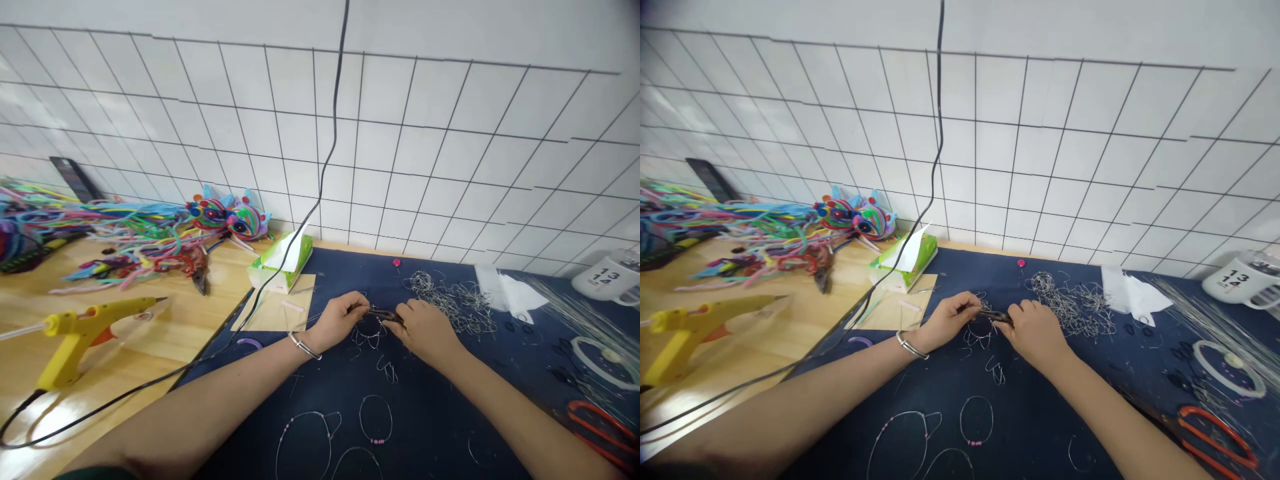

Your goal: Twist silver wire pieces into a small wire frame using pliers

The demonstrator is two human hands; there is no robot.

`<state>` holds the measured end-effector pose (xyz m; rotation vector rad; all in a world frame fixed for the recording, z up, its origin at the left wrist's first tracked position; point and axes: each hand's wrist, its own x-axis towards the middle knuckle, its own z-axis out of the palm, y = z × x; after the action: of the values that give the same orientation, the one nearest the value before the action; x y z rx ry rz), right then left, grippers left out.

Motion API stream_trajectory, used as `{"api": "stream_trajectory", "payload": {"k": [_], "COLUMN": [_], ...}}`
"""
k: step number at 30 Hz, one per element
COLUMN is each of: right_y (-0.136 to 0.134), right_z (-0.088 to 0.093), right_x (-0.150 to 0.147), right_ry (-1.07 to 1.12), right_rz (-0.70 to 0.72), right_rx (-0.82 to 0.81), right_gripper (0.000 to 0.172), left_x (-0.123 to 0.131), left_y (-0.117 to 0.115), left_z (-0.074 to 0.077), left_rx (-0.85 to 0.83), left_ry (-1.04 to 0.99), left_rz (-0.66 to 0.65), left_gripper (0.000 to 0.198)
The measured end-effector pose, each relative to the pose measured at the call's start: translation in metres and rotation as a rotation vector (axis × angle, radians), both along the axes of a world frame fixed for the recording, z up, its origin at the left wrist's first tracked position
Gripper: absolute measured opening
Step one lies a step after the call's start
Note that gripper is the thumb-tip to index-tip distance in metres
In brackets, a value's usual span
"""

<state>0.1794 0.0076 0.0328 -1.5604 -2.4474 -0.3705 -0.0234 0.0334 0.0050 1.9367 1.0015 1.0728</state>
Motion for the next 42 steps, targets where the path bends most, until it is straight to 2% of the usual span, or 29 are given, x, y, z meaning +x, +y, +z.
{"api": "stream_trajectory", "payload": {"k": [4, 9, 18, 42], "right_y": [-0.004, -0.010, -0.014, -0.007], "right_z": [0.005, 0.011, 0.015, 0.007], "right_x": [-0.001, -0.005, -0.007, -0.002], "right_ry": [-0.133, -0.183, -0.205, -0.144], "right_rz": [-0.041, -0.050, -0.073, -0.032], "right_rx": [0.127, 0.169, 0.169, 0.045], "right_gripper": [0.038, 0.032, 0.030, 0.036], "left_x": [0.000, 0.000, 0.002, -0.001], "left_y": [0.001, 0.000, 0.000, -0.001], "left_z": [-0.002, -0.001, -0.003, 0.001], "left_rx": [-0.019, -0.041, -0.057, -0.017], "left_ry": [-0.011, -0.019, -0.025, -0.062], "left_rz": [-0.002, -0.021, -0.024, -0.037], "left_gripper": [0.016, 0.015, 0.017, 0.015]}}
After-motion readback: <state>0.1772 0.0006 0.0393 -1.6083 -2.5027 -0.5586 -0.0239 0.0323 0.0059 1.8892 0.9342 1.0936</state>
